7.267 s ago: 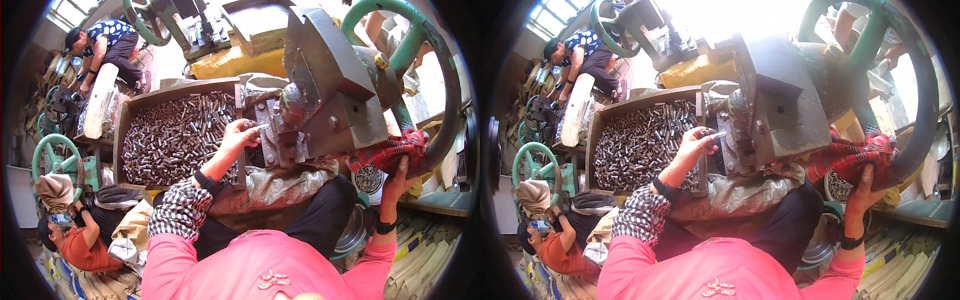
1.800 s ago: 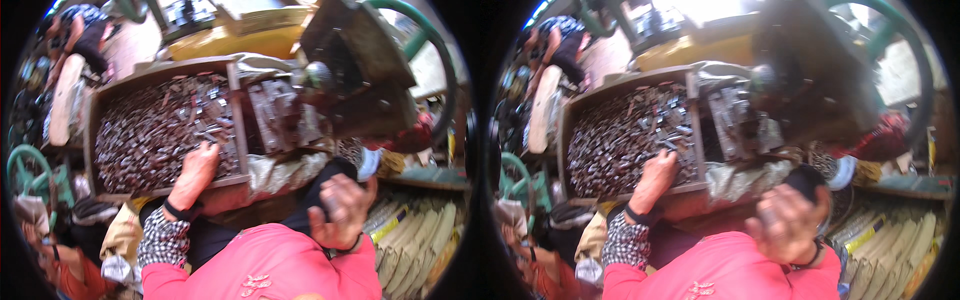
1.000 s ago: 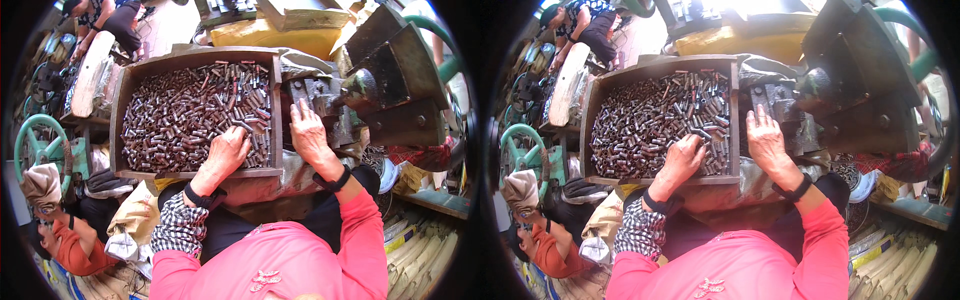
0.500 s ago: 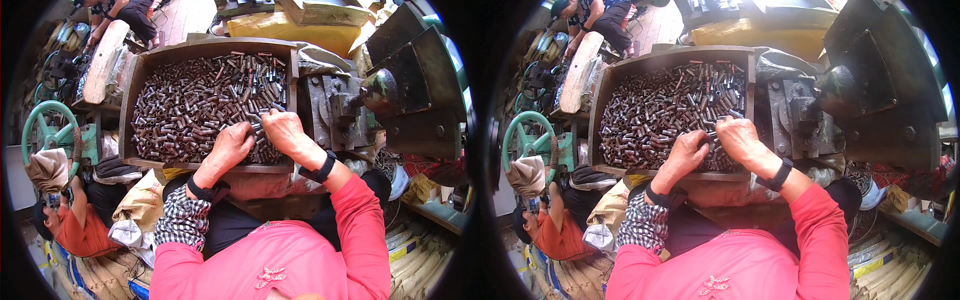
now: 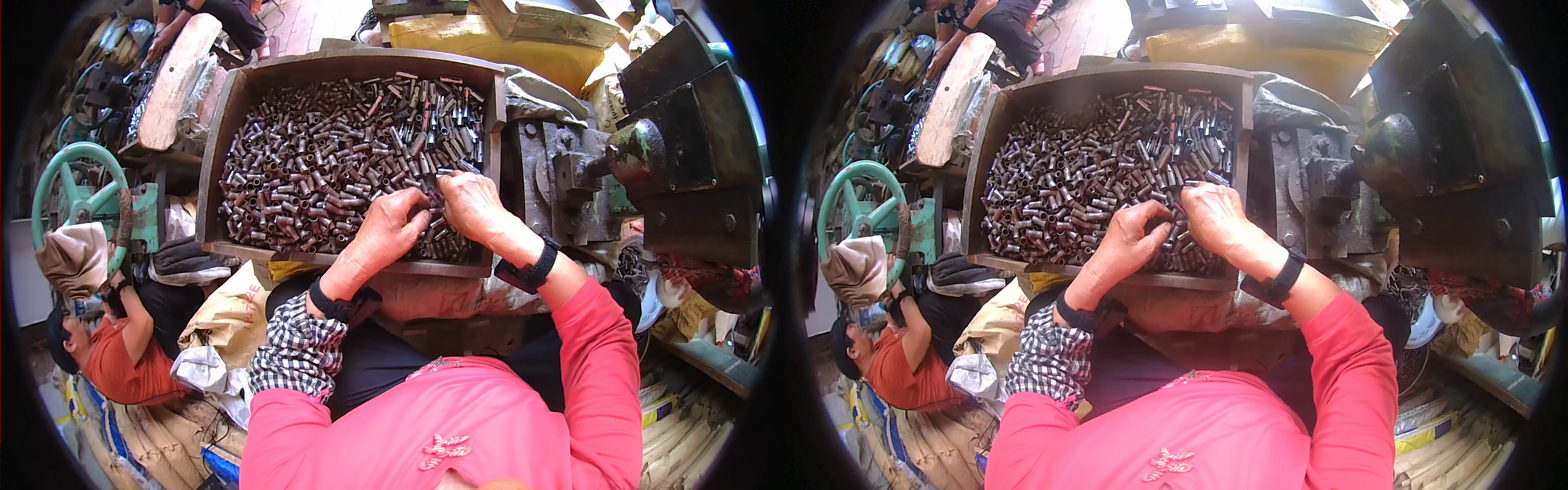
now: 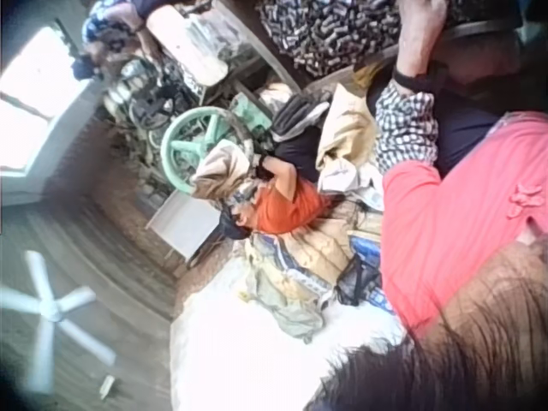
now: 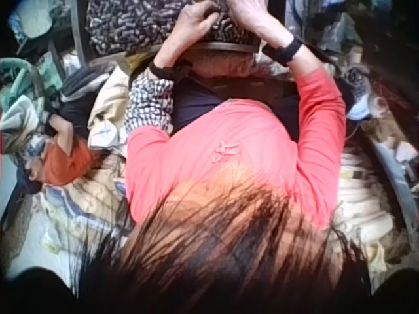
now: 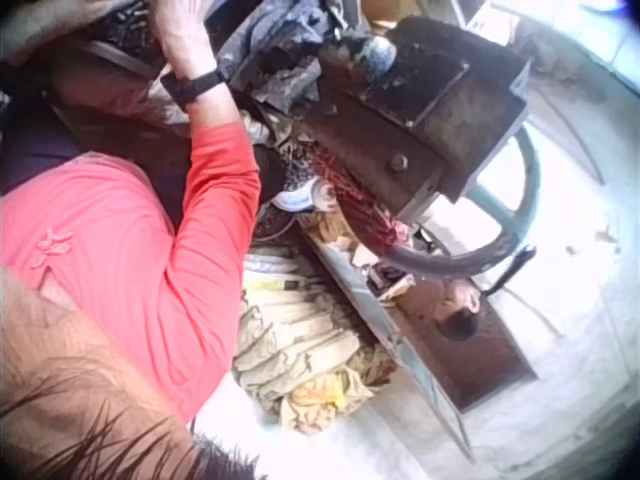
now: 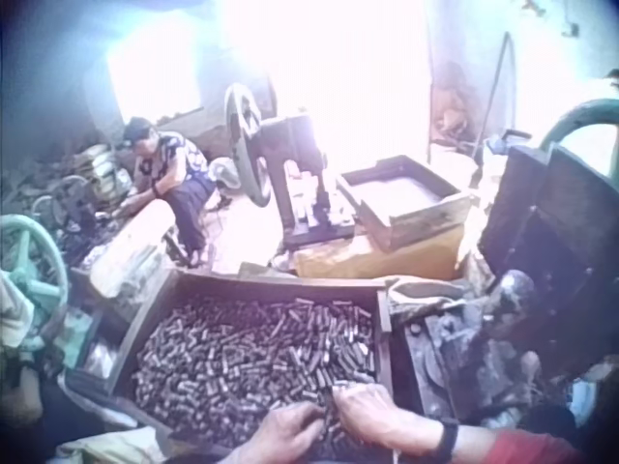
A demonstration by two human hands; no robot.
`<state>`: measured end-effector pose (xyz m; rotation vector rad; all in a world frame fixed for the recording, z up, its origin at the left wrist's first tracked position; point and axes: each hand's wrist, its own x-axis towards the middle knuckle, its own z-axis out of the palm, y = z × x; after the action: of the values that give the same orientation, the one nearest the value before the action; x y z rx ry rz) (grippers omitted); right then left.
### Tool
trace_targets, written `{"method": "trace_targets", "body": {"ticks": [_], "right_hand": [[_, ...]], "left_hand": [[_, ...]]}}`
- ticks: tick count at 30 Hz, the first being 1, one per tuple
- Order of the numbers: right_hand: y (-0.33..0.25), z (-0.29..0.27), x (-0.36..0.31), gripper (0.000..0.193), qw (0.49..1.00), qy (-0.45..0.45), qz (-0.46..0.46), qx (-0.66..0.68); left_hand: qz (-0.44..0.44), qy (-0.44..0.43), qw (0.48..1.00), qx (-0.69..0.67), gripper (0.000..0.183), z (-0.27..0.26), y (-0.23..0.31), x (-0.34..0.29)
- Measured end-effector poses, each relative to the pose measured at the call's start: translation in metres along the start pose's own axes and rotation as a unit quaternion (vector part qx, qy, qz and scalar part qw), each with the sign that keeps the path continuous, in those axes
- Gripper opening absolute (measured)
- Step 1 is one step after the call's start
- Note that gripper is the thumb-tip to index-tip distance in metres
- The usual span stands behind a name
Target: Manually sorting and placing small metal tube components into a hand-operated press for machining.
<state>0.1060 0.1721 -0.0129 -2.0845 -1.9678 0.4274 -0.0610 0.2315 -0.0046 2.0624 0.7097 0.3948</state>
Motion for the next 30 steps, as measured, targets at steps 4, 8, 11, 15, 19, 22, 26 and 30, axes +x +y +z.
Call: {"method": "trace_targets", "body": {"ticks": [4, 8, 11, 15, 19, 22, 26, 30], "right_hand": [[-0.005, 0.001, -0.002, 0.016, 0.999, -0.013, 0.004, -0.029], [-0.003, -0.001, -0.004, 0.015, 1.0, 0.008, -0.011, -0.001], [-0.003, 0.002, 0.006, 0.019, 1.0, -0.01, -0.021, 0.01], [-0.001, 0.006, 0.016, 0.023, 0.999, -0.007, 0.006, 0.044], [-0.001, 0.005, 0.018, 0.021, 0.995, 0.007, 0.059, 0.08], [-0.002, 0.002, 0.019, 0.021, 0.994, -0.004, 0.063, 0.094], [0.0, -0.004, 0.015, 0.024, 0.992, -0.013, 0.057, 0.113], [0.007, -0.016, -0.006, 0.019, 0.921, 0.027, 0.082, 0.38]], "left_hand": [[-0.03, 0.005, 0.999, -0.036, 0.013, -0.001, -0.003, 0.0], [-0.014, 0.037, 0.999, -0.002, 0.014, -0.005, -0.007, -0.002], [0.018, 0.028, 0.999, 0.042, 0.014, -0.005, -0.009, -0.003], [0.014, 0.031, 0.998, 0.051, 0.014, -0.003, -0.01, -0.004], [0.017, 0.02, 0.998, 0.056, 0.013, -0.001, -0.01, -0.005], [0.023, 0.023, 0.997, 0.066, 0.014, -0.001, -0.01, -0.006], [0.036, 0.031, 0.997, 0.064, 0.014, -0.003, -0.006, -0.004], [-0.068, 0.001, 0.994, -0.087, 0.013, -0.006, 0.0, -0.004]]}}
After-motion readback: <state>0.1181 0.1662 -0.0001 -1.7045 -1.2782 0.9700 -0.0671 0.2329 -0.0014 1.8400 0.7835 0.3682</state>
